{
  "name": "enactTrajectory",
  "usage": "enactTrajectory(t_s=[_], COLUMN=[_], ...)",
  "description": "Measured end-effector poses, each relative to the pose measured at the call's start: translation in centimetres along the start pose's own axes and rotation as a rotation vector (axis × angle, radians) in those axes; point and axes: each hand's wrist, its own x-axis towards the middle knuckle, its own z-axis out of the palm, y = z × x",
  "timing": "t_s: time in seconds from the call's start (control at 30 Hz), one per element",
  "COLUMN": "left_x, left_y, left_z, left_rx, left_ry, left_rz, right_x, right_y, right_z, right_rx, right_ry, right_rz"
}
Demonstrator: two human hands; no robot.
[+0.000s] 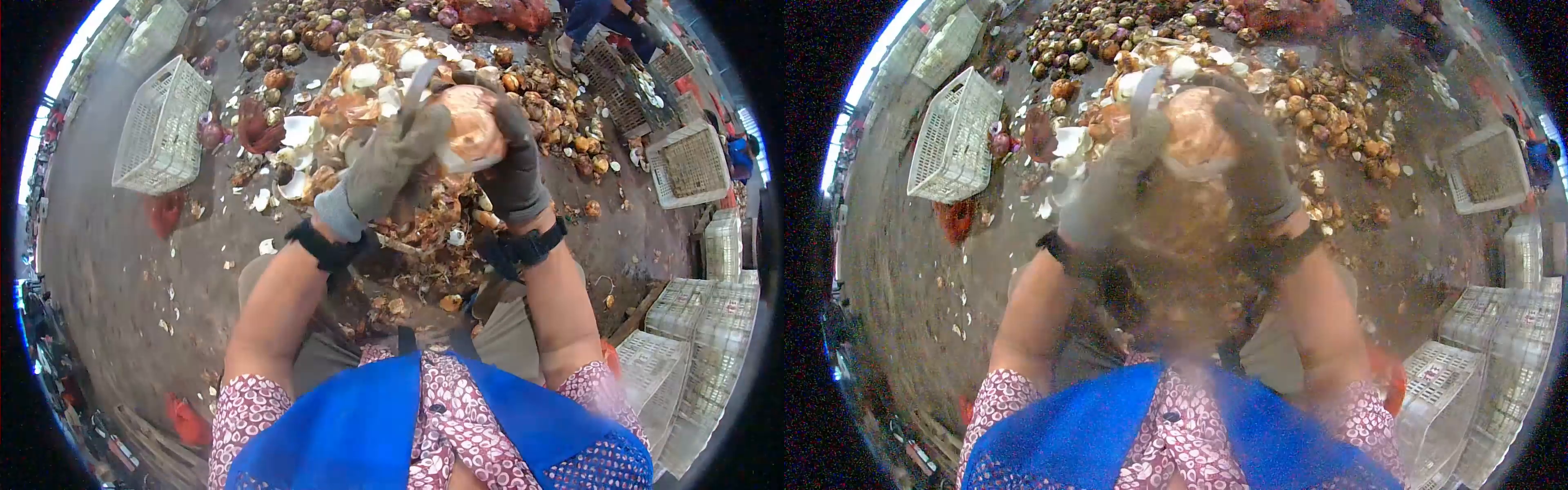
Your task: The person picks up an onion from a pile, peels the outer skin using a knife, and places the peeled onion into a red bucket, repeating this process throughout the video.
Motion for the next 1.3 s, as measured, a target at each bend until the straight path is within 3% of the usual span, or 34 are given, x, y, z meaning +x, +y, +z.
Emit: enactTrajectory(t_s=[0.07,0.13,0.2,0.23,0.27,0.33,0.4,0.47,0.6,0.67,0.7,0.77,0.8,0.87,0.9,0.93,1.0,1.03,1.1,1.13,1.2,1.23,1.27,1.3], left_x=[0.3,1.0,3.2,2.4,1.4,0.1,0.1,-0.3,-0.3,0.1,0.5,1.7,2.0,2.4,2.6,2.3,1.3,1.4,1.5,1.5,1.7,1.7,1.9,2.7], left_y=[0.0,-0.2,-2.3,-3.9,-3.0,-1.2,-1.5,-0.8,-0.8,-1.0,-1.2,-1.6,-1.8,-1.4,-1.1,-0.8,-0.5,-1.1,-1.6,-1.8,-1.9,-0.8,-0.2,-1.8], left_z=[-0.9,-2.0,-5.2,-5.5,-4.1,-1.6,-2.3,-2.6,-2.7,-2.8,-3.2,-4.6,-5.2,-5.4,-5.3,-4.9,-4.4,-3.2,-2.6,-2.5,-2.6,-2.3,-2.1,-3.0], left_rx=[0.21,0.273,1.733,1.587,1.584,0.962,0.921,1.304,1.101,1.015,1.013,1.186,1.185,1.54,1.439,1.44,0.873,0.587,0.671,0.754,0.657,0.676,0.691,0.808], left_ry=[0.161,0.138,-0.025,-0.05,-0.047,0.011,-0.01,0.061,0.005,0.086,0.089,0.373,0.375,0.432,0.436,0.43,0.137,0.127,0.056,-0.014,0.02,0.077,0.135,0.279], left_rz=[-0.112,-0.11,1.164,0.717,0.714,0.419,0.422,0.53,0.596,0.598,0.596,0.46,0.456,0.233,-0.081,-0.078,0.374,0.446,0.492,0.537,0.524,0.376,0.231,0.371], right_x=[0.3,-0.4,-0.7,-0.3,-0.1,-0.4,-0.6,-0.4,-0.8,-1.0,-0.9,-0.7,-0.9,-0.8,-0.8,-0.9,-1.3,-1.5,-1.6,-1.8,-2.5,-1.7,-1.7,-1.9], right_y=[0.9,1.3,1.7,2.1,2.3,2.5,2.1,2.0,1.4,2.4,2.5,2.7,2.6,2.0,1.5,1.1,1.1,1.3,1.9,1.7,1.0,1.0,1.0,0.9], right_z=[-0.3,0.1,-0.1,-0.5,-0.6,0.1,0.0,0.2,0.8,0.7,0.6,0.3,0.5,0.8,0.7,0.7,0.3,-0.1,-1.2,-0.5,1.4,0.9,0.9,1.0], right_rx=[0.098,0.232,0.358,0.338,0.319,0.431,0.532,0.558,0.592,0.137,0.135,0.463,0.463,0.487,0.481,0.528,0.582,0.522,0.241,0.241,0.008,0.255,0.251,0.264], right_ry=[-0.047,-0.028,0.003,-0.011,-0.029,0.011,-0.008,-0.004,-0.07,0.06,0.06,0.004,0.005,-0.071,-0.073,-0.094,-0.103,-0.115,-0.05,-0.052,-0.054,-0.114,-0.119,-0.043], right_rz=[0.108,0.144,0.183,0.259,0.334,0.299,0.38,0.359,0.315,0.108,0.111,0.316,0.321,0.282,0.281,0.272,0.249,0.248,0.264,0.27,0.023,0.223,0.224,0.219])
